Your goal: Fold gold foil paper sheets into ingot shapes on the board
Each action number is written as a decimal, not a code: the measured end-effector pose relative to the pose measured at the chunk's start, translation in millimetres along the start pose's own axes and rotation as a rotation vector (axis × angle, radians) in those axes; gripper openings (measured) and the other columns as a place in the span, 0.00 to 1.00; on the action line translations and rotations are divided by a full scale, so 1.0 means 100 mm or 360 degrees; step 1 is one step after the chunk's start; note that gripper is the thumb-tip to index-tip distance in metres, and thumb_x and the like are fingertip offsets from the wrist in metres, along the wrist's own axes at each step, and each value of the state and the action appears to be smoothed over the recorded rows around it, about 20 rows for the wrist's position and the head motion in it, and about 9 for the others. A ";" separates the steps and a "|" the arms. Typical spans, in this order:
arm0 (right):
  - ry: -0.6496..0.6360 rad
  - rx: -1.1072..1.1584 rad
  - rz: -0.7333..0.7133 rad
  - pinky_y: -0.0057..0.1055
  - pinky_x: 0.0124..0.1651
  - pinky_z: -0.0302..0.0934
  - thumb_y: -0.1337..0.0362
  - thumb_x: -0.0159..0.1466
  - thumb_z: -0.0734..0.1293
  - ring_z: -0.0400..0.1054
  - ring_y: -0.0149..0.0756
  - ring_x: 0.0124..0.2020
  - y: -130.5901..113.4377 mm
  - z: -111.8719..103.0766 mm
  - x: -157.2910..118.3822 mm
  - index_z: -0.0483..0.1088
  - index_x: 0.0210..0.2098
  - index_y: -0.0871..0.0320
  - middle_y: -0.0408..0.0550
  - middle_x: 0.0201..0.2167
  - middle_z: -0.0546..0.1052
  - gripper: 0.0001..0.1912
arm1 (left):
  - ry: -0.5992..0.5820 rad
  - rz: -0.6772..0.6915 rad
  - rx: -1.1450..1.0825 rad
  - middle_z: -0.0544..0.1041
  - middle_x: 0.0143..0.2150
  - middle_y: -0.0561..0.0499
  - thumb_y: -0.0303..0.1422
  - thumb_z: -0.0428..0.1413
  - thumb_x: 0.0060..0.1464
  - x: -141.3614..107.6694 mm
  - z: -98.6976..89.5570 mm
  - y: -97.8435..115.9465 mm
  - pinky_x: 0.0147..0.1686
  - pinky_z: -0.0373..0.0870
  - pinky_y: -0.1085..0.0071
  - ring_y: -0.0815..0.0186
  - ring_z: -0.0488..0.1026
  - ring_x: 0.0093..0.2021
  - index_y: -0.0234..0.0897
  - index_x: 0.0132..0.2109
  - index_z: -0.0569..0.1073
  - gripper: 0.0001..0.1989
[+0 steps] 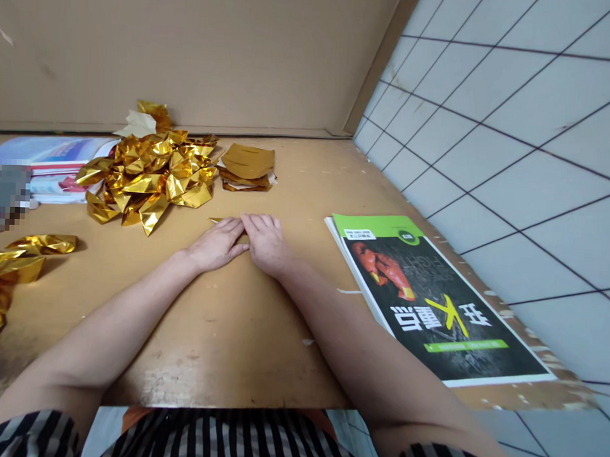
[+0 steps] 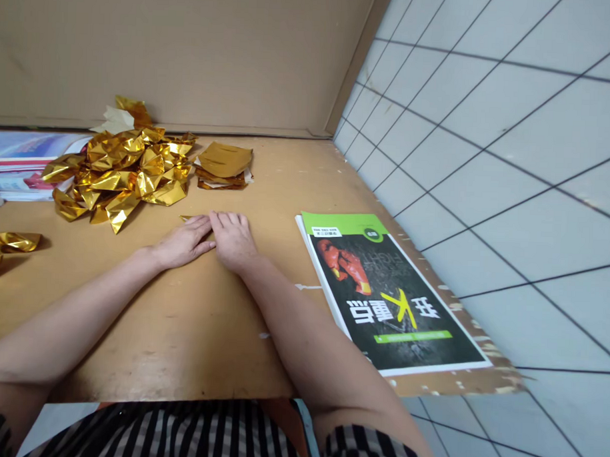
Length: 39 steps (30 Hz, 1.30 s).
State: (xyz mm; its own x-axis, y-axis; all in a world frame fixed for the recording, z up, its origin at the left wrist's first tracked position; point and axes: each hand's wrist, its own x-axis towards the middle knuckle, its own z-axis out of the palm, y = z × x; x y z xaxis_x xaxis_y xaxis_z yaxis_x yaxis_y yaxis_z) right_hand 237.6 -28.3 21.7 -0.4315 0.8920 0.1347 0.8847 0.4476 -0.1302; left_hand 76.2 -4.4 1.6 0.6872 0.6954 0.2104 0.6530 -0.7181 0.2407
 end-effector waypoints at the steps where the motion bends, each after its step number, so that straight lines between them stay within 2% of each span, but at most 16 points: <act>1: -0.0010 0.0032 -0.0030 0.42 0.58 0.48 0.69 0.64 0.56 0.57 0.47 0.58 0.01 0.01 0.00 0.55 0.65 0.68 0.63 0.59 0.68 0.29 | 0.0011 0.0012 -0.0022 0.68 0.61 0.36 0.39 0.47 0.63 0.00 -0.01 0.00 0.63 0.58 0.56 0.55 0.63 0.63 0.29 0.61 0.62 0.24; 7: -0.0109 0.0063 0.0036 0.40 0.58 0.48 0.70 0.63 0.56 0.57 0.45 0.61 0.03 0.05 0.04 0.51 0.66 0.71 0.64 0.60 0.68 0.32 | 0.0015 0.0019 -0.0097 0.68 0.62 0.37 0.39 0.49 0.62 -0.01 -0.01 -0.01 0.62 0.60 0.55 0.55 0.64 0.63 0.32 0.61 0.61 0.24; 14: -0.0139 -0.0016 0.0095 0.42 0.57 0.48 0.71 0.63 0.54 0.59 0.47 0.60 -0.03 -0.01 0.03 0.53 0.65 0.72 0.66 0.58 0.70 0.31 | -0.0041 -0.0028 -0.0013 0.68 0.62 0.38 0.40 0.47 0.64 -0.03 -0.03 -0.05 0.62 0.59 0.56 0.55 0.63 0.64 0.33 0.61 0.63 0.23; 22: -0.0108 -0.0028 0.0180 0.41 0.57 0.49 0.71 0.63 0.53 0.60 0.46 0.58 -0.03 -0.03 0.02 0.57 0.63 0.69 0.63 0.57 0.71 0.28 | -0.0046 -0.0147 0.0060 0.72 0.59 0.39 0.42 0.44 0.65 -0.21 -0.21 -0.24 0.60 0.64 0.59 0.57 0.67 0.60 0.32 0.57 0.68 0.23; 27: -0.0117 -0.0035 0.0190 0.39 0.58 0.49 0.71 0.64 0.53 0.60 0.45 0.58 -0.03 -0.05 0.01 0.56 0.63 0.70 0.63 0.56 0.71 0.28 | -0.0022 -0.0169 0.0117 0.73 0.58 0.41 0.42 0.43 0.65 -0.28 -0.22 -0.33 0.61 0.62 0.58 0.57 0.67 0.60 0.34 0.57 0.69 0.22; 34: -0.0078 -0.0011 0.0130 0.41 0.59 0.51 0.72 0.63 0.54 0.60 0.46 0.58 -0.01 -0.02 0.02 0.57 0.63 0.71 0.64 0.56 0.72 0.28 | 0.0086 -0.0118 0.0257 0.77 0.47 0.41 0.40 0.44 0.65 -0.21 -0.18 -0.23 0.56 0.67 0.59 0.56 0.71 0.51 0.33 0.46 0.74 0.19; 39: 0.0013 0.0077 -0.0088 0.43 0.63 0.47 0.75 0.62 0.53 0.55 0.44 0.63 -0.03 0.03 0.04 0.57 0.63 0.69 0.62 0.61 0.67 0.29 | 0.0126 -0.0105 0.0309 0.76 0.44 0.42 0.38 0.46 0.64 -0.18 -0.15 -0.20 0.53 0.68 0.60 0.57 0.71 0.48 0.33 0.44 0.74 0.16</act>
State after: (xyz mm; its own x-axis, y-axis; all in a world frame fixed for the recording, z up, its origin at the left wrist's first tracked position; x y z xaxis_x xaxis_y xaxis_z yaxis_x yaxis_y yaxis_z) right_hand 232.8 -25.7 19.6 -0.4777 0.8655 0.1507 0.8500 0.4987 -0.1697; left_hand 46.0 -1.6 7.4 0.6187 0.7357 0.2756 0.7501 -0.6574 0.0711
